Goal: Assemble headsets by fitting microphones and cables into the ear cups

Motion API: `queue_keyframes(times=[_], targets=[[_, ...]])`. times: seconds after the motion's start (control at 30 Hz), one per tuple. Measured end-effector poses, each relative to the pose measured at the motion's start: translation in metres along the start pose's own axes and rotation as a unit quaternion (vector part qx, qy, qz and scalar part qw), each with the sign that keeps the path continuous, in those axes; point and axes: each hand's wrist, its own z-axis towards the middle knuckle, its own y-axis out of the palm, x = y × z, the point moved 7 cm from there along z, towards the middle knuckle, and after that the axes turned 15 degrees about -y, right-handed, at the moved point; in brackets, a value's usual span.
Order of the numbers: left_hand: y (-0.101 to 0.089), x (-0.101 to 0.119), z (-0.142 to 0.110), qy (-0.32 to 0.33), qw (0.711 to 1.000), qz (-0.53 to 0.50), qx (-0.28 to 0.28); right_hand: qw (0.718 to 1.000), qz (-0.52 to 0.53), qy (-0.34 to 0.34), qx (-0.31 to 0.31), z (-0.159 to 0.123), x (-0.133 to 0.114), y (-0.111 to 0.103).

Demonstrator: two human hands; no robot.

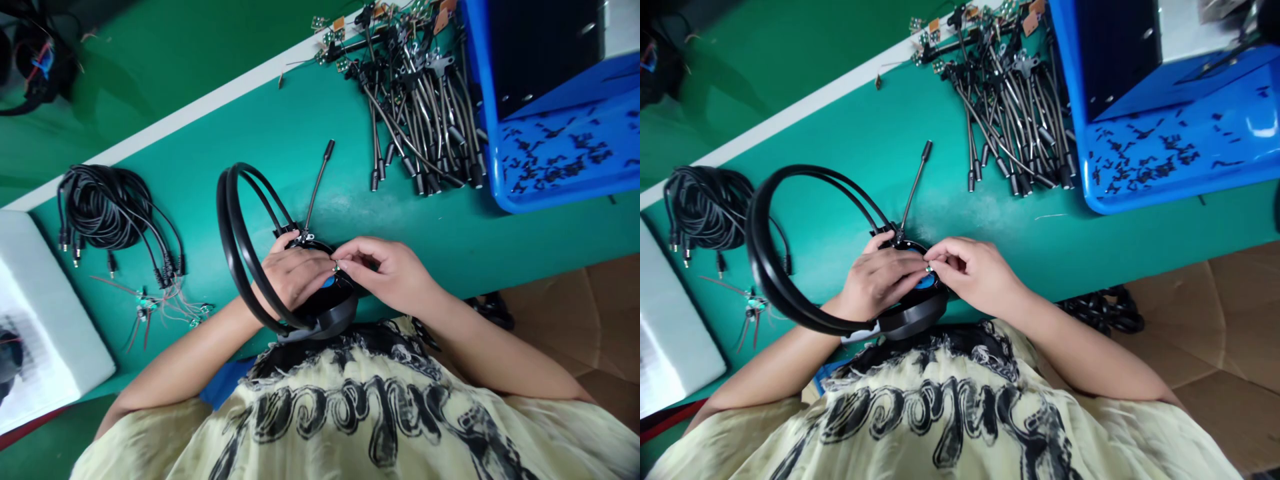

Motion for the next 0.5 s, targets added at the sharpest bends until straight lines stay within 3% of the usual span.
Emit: queue_keyframes(times=[0.27, 0.5], targets=[[0.003, 0.002, -0.002, 0.045, 0.997, 0.041, -0.052, 0.997, -0.04, -0.038, 0.049, 0.0, 0.001, -0.017], [0.009, 0.004, -0.002, 0.045, 0.994, 0.066, -0.07, 0.994, -0.074, -0.07, 0.031, 0.0, 0.001, -0.015]])
